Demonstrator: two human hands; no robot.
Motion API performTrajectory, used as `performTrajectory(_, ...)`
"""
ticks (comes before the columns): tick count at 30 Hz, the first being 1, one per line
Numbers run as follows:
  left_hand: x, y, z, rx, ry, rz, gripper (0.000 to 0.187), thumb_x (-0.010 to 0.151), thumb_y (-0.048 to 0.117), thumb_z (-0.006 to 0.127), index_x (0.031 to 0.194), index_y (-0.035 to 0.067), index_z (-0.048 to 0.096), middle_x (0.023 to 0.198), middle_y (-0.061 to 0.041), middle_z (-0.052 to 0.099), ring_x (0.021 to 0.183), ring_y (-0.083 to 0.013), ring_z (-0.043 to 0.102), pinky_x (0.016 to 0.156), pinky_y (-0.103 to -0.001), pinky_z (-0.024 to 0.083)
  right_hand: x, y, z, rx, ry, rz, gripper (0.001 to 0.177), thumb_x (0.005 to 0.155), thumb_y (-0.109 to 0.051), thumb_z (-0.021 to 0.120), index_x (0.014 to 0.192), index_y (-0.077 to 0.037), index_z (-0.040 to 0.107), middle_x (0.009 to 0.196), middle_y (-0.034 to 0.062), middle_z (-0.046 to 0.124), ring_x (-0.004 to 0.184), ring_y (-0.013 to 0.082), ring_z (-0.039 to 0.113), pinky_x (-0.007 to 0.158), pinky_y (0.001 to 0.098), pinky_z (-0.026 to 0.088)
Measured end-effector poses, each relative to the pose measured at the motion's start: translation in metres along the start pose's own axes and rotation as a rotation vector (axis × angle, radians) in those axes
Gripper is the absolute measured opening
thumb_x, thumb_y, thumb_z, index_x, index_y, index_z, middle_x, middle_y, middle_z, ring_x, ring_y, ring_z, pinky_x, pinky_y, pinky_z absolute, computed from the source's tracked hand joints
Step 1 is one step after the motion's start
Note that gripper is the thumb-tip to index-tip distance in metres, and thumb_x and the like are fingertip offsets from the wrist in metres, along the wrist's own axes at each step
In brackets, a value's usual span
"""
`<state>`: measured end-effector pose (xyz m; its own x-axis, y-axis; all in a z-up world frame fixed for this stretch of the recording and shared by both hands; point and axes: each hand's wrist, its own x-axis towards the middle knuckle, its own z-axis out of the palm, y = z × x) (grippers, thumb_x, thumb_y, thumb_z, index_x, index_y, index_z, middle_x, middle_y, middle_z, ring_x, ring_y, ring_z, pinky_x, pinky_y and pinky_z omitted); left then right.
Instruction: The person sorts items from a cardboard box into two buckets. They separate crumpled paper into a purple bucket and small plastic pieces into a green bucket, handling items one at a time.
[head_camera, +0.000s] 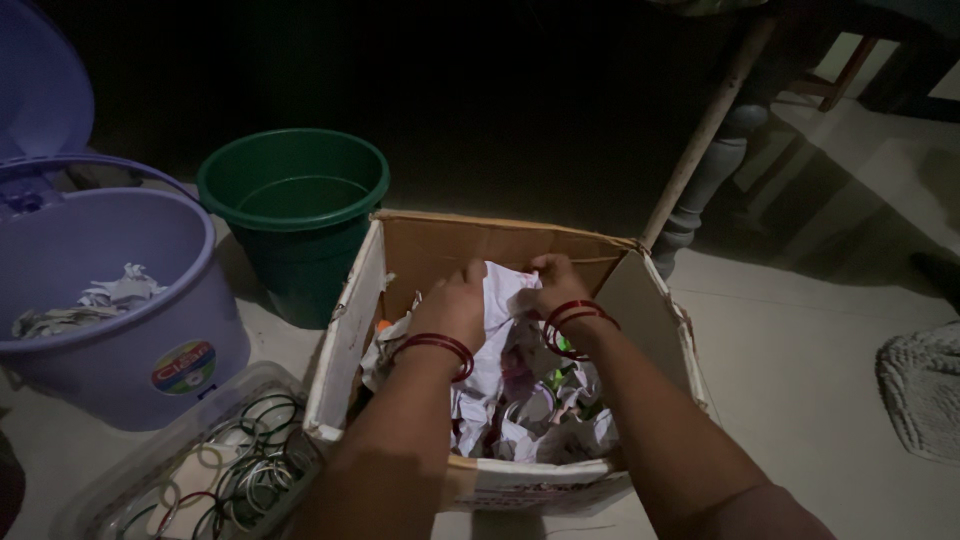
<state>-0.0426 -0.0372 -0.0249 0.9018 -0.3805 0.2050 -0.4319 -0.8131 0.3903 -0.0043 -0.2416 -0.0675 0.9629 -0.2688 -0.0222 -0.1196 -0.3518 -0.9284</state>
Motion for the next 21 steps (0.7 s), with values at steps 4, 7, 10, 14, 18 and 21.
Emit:
performTrajectory(4, 0.001, -0.003, 0.000, 0.041, -0.015, 0.004, 0.057, 0.084, -0.005, 0.065, 0.135, 0.006, 0.043, 0.113, -0.024, 0.069, 0.119, -0.0379, 0.062, 0.098, -0.048, 0.053, -0.009, -0.008, 0.003, -0.426, -0.102, -0.039, 0.079, 0.073, -0.013, 0.090, 0.141, -0.008, 0.051, 0.134, 0.0165, 0.063, 0.119, 0.0288, 0.063, 0.101, 0.0392, 0.053)
performTrajectory(7, 0.001, -0.002, -0.002, 0.044, -0.037, -0.009, 0.037, 0.094, 0.004, 0.060, 0.129, 0.003, 0.049, 0.109, -0.027, 0.070, 0.117, -0.0379, 0.064, 0.096, -0.049, 0.054, -0.024, -0.021, 0.008, -0.543, -0.219, -0.068, 0.079, 0.074, -0.017, 0.090, 0.143, -0.012, 0.053, 0.141, 0.0140, 0.062, 0.128, 0.0286, 0.060, 0.107, 0.0379, 0.049)
performTrajectory(10, 0.001, 0.001, -0.005, 0.089, -0.046, 0.019, 0.031, 0.095, 0.004, 0.057, 0.126, 0.002, 0.055, 0.110, -0.027, 0.070, 0.116, -0.0375, 0.064, 0.097, -0.048, 0.055, -0.039, -0.035, 0.009, -0.341, -0.218, -0.047, 0.073, 0.074, -0.022, 0.086, 0.141, -0.021, 0.056, 0.140, 0.0069, 0.062, 0.128, 0.0256, 0.059, 0.104, 0.0376, 0.049)
performTrajectory(14, -0.003, 0.001, -0.009, -0.041, -0.053, -0.066, 0.038, 0.095, 0.004, 0.054, 0.133, 0.007, 0.055, 0.119, -0.029, 0.064, 0.114, -0.0394, 0.065, 0.096, -0.048, 0.054, -0.048, -0.047, 0.006, -0.144, -0.272, -0.026, 0.059, 0.077, -0.026, 0.081, 0.134, -0.019, 0.067, 0.132, 0.0089, 0.068, 0.117, 0.0271, 0.065, 0.098, 0.0407, 0.054)
performTrajectory(18, -0.002, 0.002, -0.009, -0.060, -0.098, -0.049, 0.032, 0.099, 0.010, 0.054, 0.131, 0.005, 0.055, 0.122, -0.021, 0.069, 0.125, -0.0361, 0.060, 0.103, -0.047, 0.051, -0.047, -0.049, 0.003, -0.007, -0.338, 0.043, 0.056, 0.083, -0.040, 0.075, 0.132, -0.015, 0.067, 0.129, 0.0104, 0.071, 0.111, 0.0245, 0.069, 0.098, 0.0393, 0.056)
performTrajectory(21, 0.001, 0.000, -0.004, -0.064, -0.096, -0.035, 0.034, 0.099, 0.016, 0.057, 0.131, 0.004, 0.053, 0.128, -0.021, 0.065, 0.130, -0.0380, 0.055, 0.107, -0.046, 0.047, -0.048, -0.047, 0.003, -0.080, -0.339, 0.084, 0.062, 0.088, -0.056, 0.063, 0.131, -0.011, 0.068, 0.125, 0.0161, 0.074, 0.107, 0.0295, 0.071, 0.094, 0.0425, 0.055)
